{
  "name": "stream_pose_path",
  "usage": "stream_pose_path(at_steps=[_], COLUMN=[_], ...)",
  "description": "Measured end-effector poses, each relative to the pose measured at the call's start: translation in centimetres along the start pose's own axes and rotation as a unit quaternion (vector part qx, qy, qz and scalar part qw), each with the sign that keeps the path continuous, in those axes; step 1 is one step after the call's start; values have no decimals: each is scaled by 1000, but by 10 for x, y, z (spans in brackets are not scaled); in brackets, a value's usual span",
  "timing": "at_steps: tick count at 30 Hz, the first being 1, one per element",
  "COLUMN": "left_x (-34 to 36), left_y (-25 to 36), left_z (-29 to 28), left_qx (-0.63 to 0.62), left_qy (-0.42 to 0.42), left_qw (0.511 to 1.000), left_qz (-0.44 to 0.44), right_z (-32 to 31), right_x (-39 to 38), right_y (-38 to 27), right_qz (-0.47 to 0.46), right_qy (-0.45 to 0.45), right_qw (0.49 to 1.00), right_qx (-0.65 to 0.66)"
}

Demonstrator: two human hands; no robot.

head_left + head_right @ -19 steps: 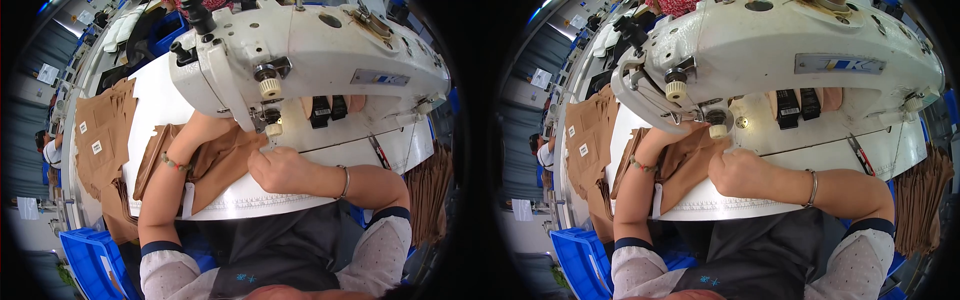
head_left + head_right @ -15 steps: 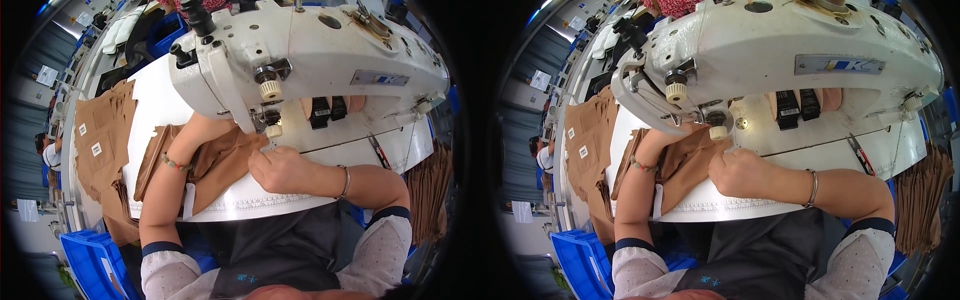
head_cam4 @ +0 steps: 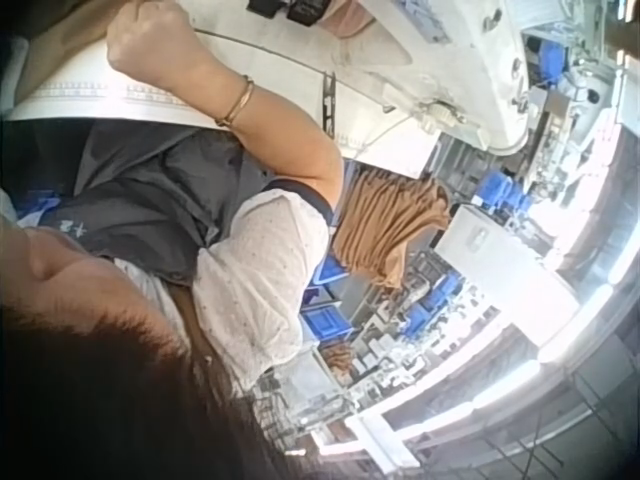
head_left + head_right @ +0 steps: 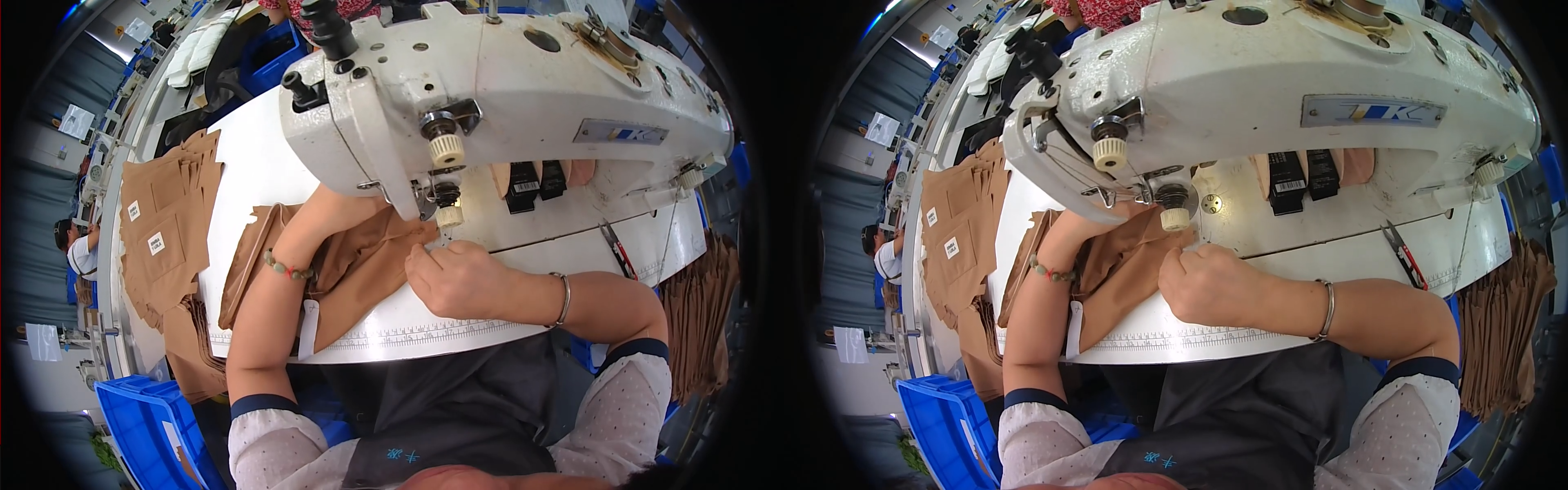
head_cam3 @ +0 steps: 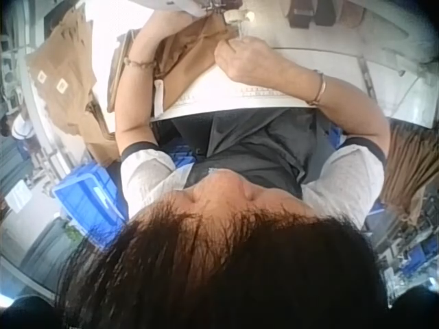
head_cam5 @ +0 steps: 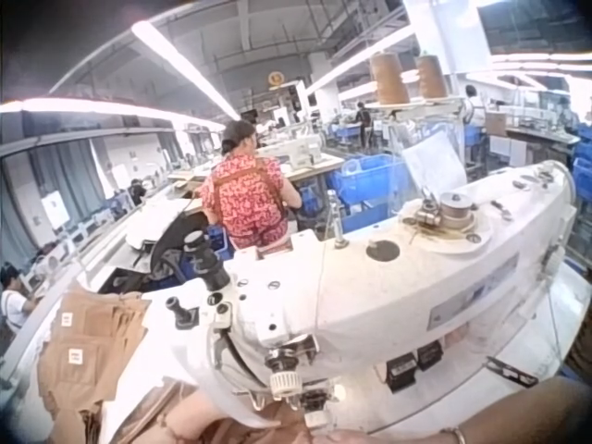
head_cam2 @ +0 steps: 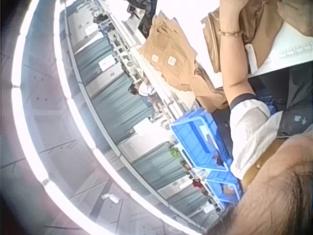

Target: The person is sewing leather bag pieces using an industrial sewing machine.

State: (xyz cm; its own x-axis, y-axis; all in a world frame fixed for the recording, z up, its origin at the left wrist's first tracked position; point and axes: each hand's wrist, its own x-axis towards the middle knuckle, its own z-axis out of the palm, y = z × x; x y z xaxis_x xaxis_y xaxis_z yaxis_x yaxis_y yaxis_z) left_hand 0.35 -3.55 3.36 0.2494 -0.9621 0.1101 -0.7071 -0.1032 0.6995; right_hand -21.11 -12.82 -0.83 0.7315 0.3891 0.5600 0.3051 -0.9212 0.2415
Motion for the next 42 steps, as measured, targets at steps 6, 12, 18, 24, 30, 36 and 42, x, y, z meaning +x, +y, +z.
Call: stream_pose_path(at_steps=[6,12,18,24,30,36,42], left_x=[4,-16,-96,-84,-83,-98,-75], left_y=[3,7,92,50,43,73,65], left_z=[0,-7,21,50,35,25,32], left_qx=[-4,116,304,455,466,305,283], left_qy=[-11,18,100,182,128,-6,133], left_qw=[1000,992,947,867,839,950,947], left_qz=[-5,-51,11,83,251,69,66], right_z=[2,10,7,3,0,-1,3], right_x=[-2,1,-4,3,3,0,-2], right_y=[-2,0,3,11,15,3,0], right_qz=[3,10,27,33,24,7,-14], right_qy=[5,37,14,85,84,-47,-27], right_qw=[1000,999,1000,994,995,998,1000], right_qx=[-3,4,4,55,43,42,8])
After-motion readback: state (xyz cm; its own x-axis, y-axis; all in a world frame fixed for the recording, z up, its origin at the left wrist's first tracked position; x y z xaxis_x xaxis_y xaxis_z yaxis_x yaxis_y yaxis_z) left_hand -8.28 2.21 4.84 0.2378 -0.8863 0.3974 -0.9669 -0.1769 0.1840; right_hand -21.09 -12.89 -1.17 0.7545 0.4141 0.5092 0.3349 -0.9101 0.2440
